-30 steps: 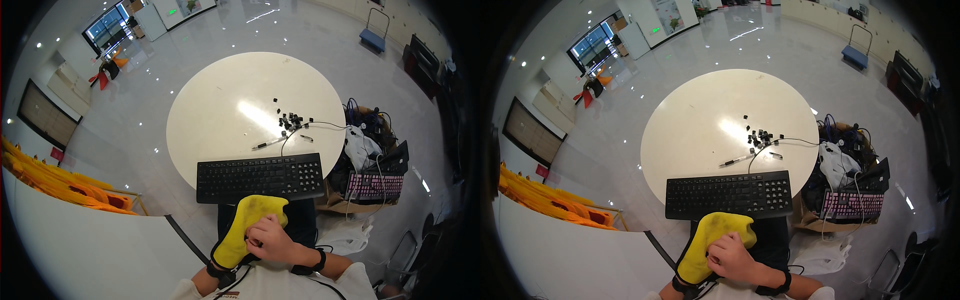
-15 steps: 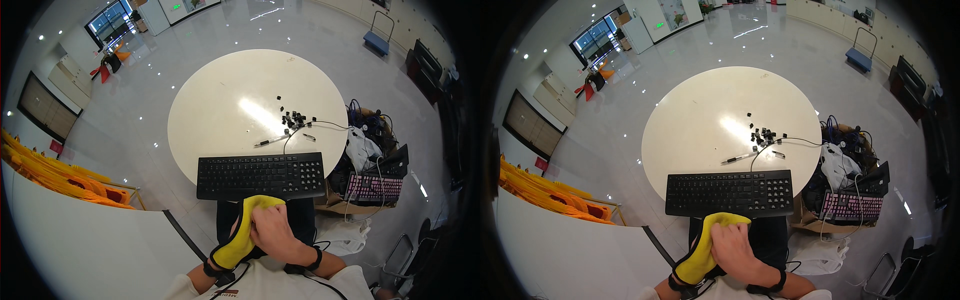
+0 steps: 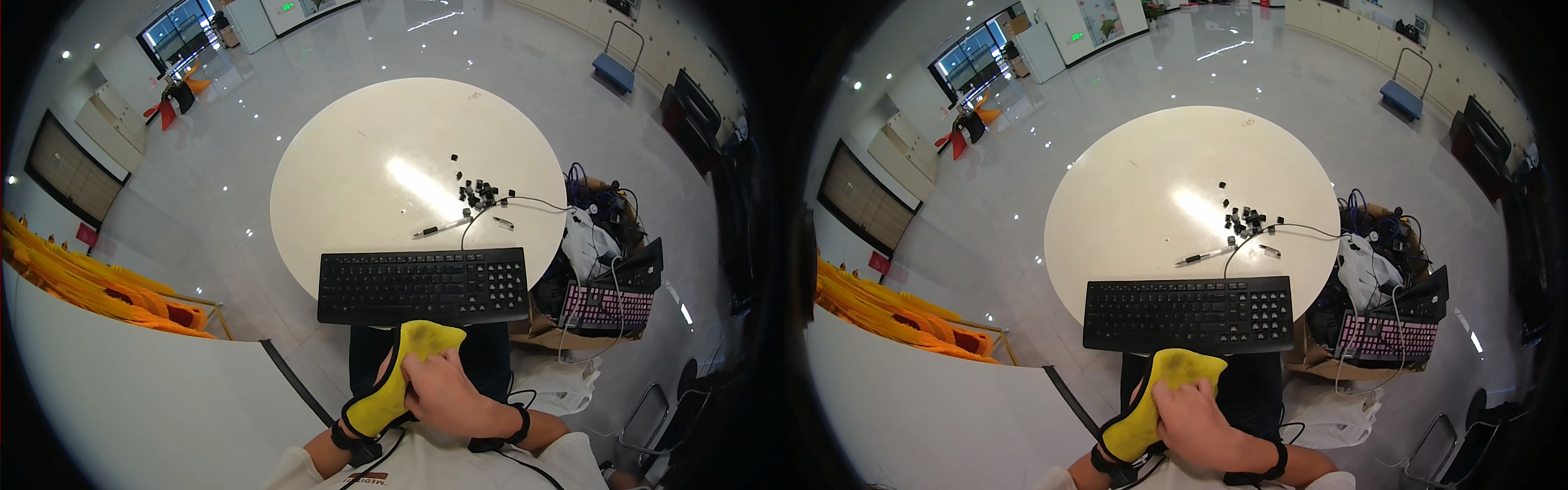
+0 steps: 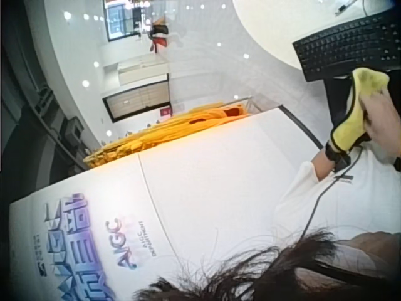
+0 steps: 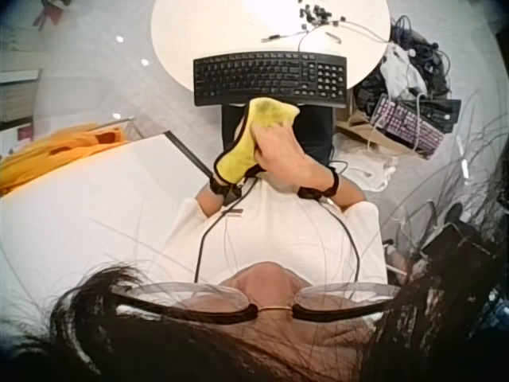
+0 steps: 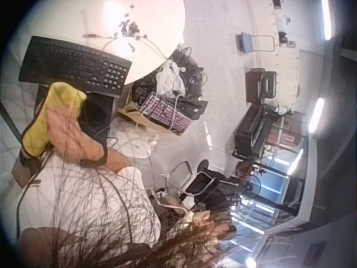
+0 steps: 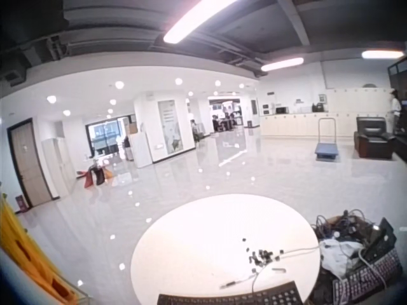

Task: Cleaning individual keyboard keycaps using a yellow cleaning cloth.

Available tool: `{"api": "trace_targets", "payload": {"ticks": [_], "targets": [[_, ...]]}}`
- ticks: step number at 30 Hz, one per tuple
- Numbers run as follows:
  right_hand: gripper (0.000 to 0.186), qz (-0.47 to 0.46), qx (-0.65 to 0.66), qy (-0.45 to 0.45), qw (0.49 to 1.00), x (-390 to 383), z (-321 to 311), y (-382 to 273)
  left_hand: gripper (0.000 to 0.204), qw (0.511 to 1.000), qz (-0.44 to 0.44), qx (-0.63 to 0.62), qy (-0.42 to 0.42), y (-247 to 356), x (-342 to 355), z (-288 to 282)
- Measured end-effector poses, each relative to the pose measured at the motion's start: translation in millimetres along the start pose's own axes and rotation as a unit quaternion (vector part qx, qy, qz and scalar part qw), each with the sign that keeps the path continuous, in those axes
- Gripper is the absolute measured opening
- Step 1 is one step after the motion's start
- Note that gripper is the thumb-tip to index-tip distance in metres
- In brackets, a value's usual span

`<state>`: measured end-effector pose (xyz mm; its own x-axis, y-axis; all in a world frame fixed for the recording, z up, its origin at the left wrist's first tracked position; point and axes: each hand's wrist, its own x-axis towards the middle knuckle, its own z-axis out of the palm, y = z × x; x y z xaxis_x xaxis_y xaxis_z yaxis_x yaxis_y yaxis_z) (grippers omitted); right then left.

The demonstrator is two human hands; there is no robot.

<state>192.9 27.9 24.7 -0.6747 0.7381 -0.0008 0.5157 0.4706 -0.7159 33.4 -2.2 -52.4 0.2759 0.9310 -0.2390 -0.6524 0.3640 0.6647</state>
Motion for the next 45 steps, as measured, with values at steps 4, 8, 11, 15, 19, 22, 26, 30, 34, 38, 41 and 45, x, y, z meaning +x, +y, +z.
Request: {"api": "trace_targets", "payload": {"ticks": [4, 8, 11, 15, 19, 22, 26, 30, 34, 38, 41, 45], "targets": [[0.029, 0.026, -0.027, 0.046, 0.998, 5, 2, 2, 0.056, 0.993, 0.009, -0.112, -0.036, -5, 4, 2], [0.028, 0.031, -0.051, 0.095, 0.994, 11, 8, 11, 0.055, 1.0, -0.003, 0.009, 0.021, -2, 1, 3], [0.027, 0.035, -0.082, 0.133, 0.987, 14, 12, 17, 0.052, 0.998, 0.014, 0.058, 0.014, -4, -1, 2], [0.025, 0.0, -0.062, 0.134, 0.989, 12, 8, 17, 0.051, 0.995, 0.005, 0.082, 0.05, -4, 0, -3], [0.024, -0.027, 0.056, 0.085, 0.994, 8, 4, 8, 0.054, 0.998, 0.051, 0.036, -0.02, 9, 2, 6], [0.022, -0.039, 0.073, 0.113, 0.99, 7, 12, 10, 0.054, 0.961, 0.056, 0.267, -0.037, 18, -1, -12], [0.023, -0.064, 0.101, 0.143, 0.982, 10, 13, 13, 0.053, 0.985, 0.044, 0.164, -0.013, 13, -2, -9], [0.023, -0.077, 0.057, 0.216, 0.972, 16, 19, 23, 0.052, 0.996, 0.02, 0.082, 0.019, -2, 0, -15], [0.023, -0.062, 0.006, 0.214, 0.975, 14, 15, 23, 0.049, 0.991, -0.041, -0.13, 0.014, -15, 7, -29], [0.023, -0.078, -0.019, 0.177, 0.981, 11, 13, 22, 0.05, 0.995, 0.034, 0.096, -0.019, 4, 2, -13], [0.025, -0.117, -0.007, 0.127, 0.985, 10, 13, 22, 0.041, 0.984, 0.071, 0.164, -0.012, 10, 1, -8], [0.028, -0.135, 0.068, 0.127, 0.98, 11, 16, 22, 0.04, 0.986, 0.096, 0.14, -0.008, 6, -2, -19]]}}
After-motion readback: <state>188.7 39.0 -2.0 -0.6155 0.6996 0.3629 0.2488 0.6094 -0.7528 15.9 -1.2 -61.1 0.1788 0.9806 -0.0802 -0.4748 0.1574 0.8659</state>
